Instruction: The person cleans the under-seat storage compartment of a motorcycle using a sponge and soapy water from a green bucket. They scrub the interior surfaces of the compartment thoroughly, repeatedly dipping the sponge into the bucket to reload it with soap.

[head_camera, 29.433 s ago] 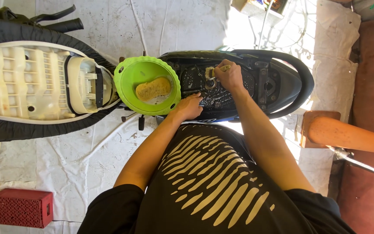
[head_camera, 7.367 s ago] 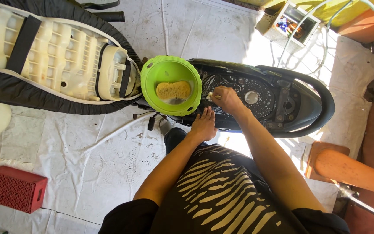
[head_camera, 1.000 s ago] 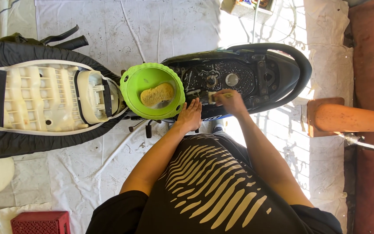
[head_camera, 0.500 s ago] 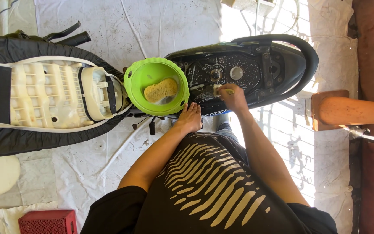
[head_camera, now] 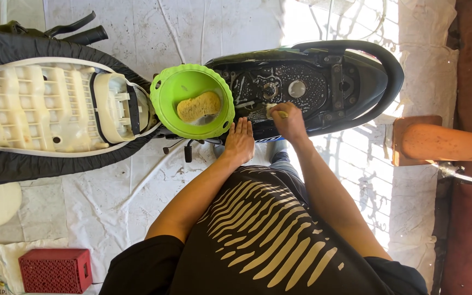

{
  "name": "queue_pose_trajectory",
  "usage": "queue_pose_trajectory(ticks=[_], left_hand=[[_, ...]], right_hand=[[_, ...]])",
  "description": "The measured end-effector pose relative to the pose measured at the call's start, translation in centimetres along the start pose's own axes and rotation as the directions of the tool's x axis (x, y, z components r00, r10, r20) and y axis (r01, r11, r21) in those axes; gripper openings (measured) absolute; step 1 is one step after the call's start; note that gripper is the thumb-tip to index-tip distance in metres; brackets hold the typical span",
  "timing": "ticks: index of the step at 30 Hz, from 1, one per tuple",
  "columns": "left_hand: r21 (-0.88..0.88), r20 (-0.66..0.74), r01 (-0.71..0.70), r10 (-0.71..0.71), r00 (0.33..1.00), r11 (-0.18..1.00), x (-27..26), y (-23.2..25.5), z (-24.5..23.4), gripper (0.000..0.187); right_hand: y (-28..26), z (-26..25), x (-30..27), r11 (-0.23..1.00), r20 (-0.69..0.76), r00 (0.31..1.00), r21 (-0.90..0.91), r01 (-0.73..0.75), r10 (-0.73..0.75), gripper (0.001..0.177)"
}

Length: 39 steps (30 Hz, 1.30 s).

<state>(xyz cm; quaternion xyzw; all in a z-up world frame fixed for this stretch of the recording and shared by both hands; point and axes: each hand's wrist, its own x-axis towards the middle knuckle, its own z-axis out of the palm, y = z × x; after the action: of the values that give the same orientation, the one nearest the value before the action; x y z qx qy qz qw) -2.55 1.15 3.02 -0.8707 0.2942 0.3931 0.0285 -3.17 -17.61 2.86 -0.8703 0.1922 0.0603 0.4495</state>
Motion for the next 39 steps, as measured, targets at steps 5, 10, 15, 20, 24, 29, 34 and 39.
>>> queue_pose_trajectory(ticks=[5,10,15,20,24,29,34,39], left_hand=[[-0.039,-0.043,0.08,-0.081,0.996,0.996,2.1,0.2,2.6,0.077],[-0.081,-0.036,0.111,-0.114,0.993,0.991,2.3,0.9,3.1,0.082],[-0.117,-0.059,0.124,-0.132,0.99,0.985,2.6,0.6,4.2,0.091],[-0.158,-0.082,0.117,-0.131,0.988,0.98,2.7,0.3,4.9,0.091],[-0.154,-0.095,0.096,-0.111,0.989,0.983,1.7,0.1,4.4,0.095],[-0.198,-0.114,0.054,-0.077,0.99,0.979,1.0,-0.8,4.2,0.092],[-0.249,-0.116,0.028,-0.058,0.992,0.968,0.9,-1.1,4.6,0.093],[-0.279,-0.115,0.01,-0.044,0.992,0.96,0.6,-2.3,4.2,0.093]], right_hand=[[-1.2,4.9,-0.1,0.975,0.061,0.977,0.105,0.196,-0.203,0.013],[0.7,-1.0,-0.1,0.987,0.068,0.987,0.086,0.139,-0.145,0.018],[0.6,-0.1,0.5,0.98,0.034,0.979,0.005,0.201,-0.201,0.017],[-1.8,3.6,-0.1,0.941,0.114,0.936,0.099,0.324,-0.334,0.012],[-0.1,0.9,0.6,0.94,0.121,0.934,0.097,0.326,-0.336,0.015],[1.6,0.3,2.1,0.946,0.082,0.954,-0.129,0.299,-0.29,0.016],[-1.6,4.2,0.0,0.931,0.077,0.928,0.047,0.361,-0.364,0.01],[0.2,3.1,-0.1,0.93,0.094,0.925,0.061,0.363,-0.367,0.009]])
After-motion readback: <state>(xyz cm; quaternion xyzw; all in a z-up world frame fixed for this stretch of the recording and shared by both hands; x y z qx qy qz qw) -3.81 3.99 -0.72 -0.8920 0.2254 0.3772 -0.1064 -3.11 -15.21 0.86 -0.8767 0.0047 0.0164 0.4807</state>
